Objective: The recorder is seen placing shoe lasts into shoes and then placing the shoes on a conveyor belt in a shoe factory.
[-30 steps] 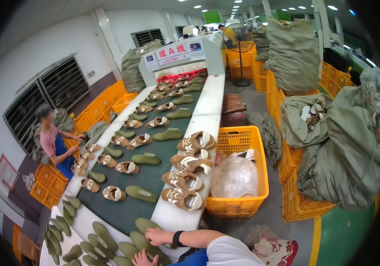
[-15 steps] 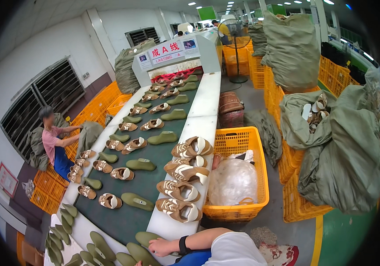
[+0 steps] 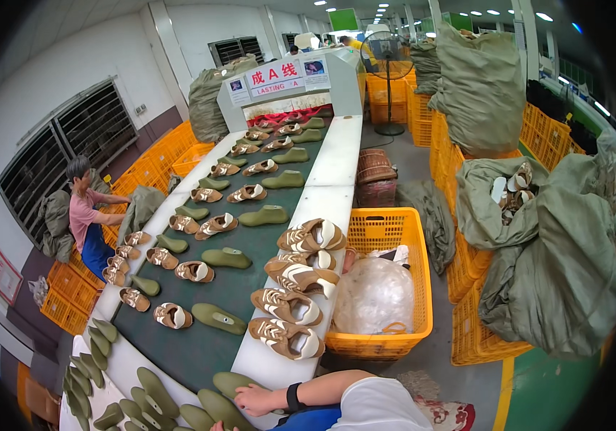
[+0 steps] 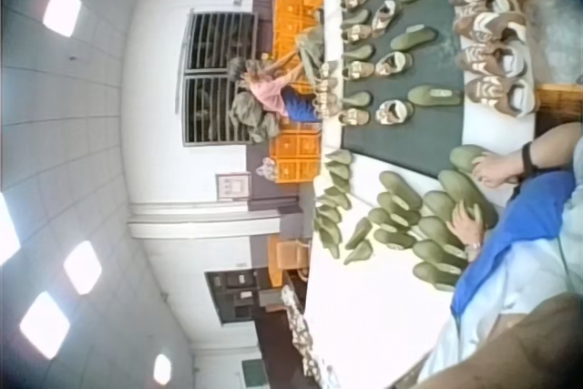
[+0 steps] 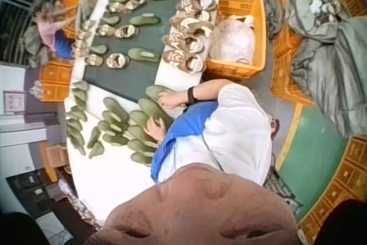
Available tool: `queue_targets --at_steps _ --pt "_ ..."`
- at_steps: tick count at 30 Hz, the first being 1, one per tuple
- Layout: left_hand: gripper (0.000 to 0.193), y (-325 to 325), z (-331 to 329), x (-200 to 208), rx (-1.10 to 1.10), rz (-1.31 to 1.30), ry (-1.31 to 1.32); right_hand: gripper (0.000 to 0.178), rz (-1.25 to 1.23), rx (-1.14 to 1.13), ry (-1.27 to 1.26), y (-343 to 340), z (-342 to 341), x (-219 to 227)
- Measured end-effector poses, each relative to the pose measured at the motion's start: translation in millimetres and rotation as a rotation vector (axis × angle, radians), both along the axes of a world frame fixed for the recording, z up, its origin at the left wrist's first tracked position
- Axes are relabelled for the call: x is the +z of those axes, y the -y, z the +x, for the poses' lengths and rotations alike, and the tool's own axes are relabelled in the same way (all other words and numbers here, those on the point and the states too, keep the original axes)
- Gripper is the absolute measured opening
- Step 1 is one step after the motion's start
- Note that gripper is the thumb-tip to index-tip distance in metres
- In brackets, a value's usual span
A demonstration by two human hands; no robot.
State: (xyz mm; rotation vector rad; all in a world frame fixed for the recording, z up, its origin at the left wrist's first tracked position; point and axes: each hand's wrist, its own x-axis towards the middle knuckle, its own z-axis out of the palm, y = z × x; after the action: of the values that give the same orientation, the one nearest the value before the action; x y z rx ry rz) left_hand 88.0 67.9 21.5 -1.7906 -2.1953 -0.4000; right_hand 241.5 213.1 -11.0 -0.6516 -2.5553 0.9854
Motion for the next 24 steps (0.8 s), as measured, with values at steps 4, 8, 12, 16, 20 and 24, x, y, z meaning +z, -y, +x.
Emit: queue_targets --at_steps 4,8,12,16,20,24 --pt "0.041 0 0 2 -0.008 0.007 0.003 0.014 -0.005 -0.013 0.008 1 0 1" --pt "0.042 0 -1 0 -0.005 0.015 -0.001 0.018 -0.054 0.008 0.091 0 -1 9" --pt "0.042 1 -3 -1 -0.002 0.019 0.004 0.02 -0.067 0.01 0.127 1 -1 15" --pt "0.043 0 -3 1 -0.014 0.024 0.007 0.021 -0.075 -0.002 0.138 2 -1 14" --pt "0.043 0 -4 0 -0.015 0.021 0.007 0.02 -0.088 -0.016 0.137 3 -1 15" --pt "0.044 0 -5 -2 -0.012 0.036 -0.003 0.021 -0.054 -0.022 0.131 4 -1 15"
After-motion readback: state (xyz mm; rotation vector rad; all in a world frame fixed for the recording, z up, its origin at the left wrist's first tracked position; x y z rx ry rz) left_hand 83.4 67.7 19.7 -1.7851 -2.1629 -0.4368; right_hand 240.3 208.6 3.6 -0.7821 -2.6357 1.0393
